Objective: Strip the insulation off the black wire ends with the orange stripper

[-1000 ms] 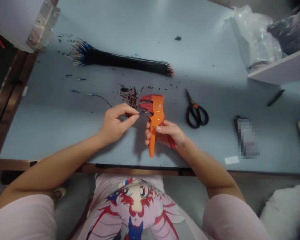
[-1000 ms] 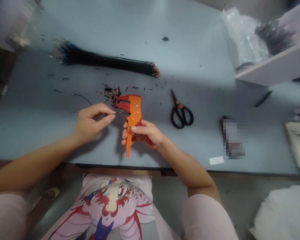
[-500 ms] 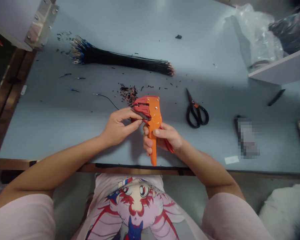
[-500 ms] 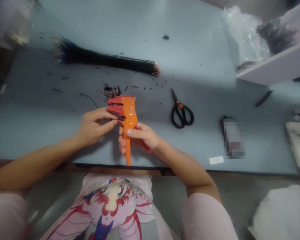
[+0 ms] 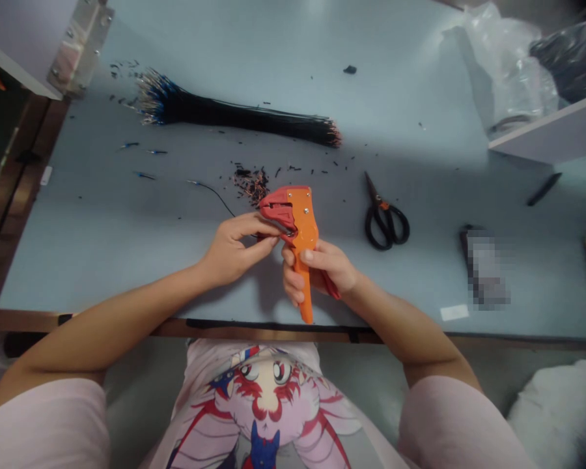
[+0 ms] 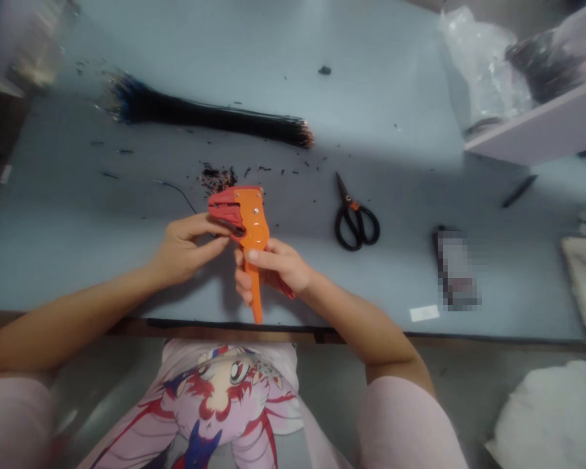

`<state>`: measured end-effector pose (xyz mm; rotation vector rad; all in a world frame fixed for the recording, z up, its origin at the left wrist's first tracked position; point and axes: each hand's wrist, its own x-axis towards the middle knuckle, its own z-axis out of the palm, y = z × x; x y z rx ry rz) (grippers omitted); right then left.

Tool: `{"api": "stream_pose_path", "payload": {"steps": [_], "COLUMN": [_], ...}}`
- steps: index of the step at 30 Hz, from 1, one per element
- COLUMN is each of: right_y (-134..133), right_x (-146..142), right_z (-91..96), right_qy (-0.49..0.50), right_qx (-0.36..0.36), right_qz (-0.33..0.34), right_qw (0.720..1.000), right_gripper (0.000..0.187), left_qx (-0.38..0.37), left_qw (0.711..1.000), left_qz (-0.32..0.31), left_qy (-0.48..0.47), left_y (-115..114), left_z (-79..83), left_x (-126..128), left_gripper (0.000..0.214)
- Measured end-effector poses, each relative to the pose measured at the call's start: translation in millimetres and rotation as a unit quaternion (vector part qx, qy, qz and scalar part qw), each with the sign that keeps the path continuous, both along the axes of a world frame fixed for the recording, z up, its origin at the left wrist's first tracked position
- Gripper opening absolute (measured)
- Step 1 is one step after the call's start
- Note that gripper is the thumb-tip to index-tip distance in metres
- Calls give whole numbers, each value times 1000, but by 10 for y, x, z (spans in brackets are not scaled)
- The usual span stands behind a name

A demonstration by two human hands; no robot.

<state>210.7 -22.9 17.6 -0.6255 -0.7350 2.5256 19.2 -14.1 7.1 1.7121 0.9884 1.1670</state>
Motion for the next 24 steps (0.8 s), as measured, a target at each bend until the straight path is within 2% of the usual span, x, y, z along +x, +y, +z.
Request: {"api": "stream_pose_path", "payload": {"steps": [13, 24], "right_y": [-20, -18], "right_x": [-19, -36], "right_z": [5, -12], "right_qy": [10, 17], "right_qx": [8, 22], "right_qz": [-6, -17], "right_qw": [1000, 999], "right_gripper": [29, 29], "left_qx": [-23, -55], "left_qw": [999, 998], "left_qz": [-22, -4], "left_qy": [-16, -14], "left_y": [-8, -10], "left_z": [-5, -22], "left_x": [3, 13], "left_gripper": [13, 10]}}
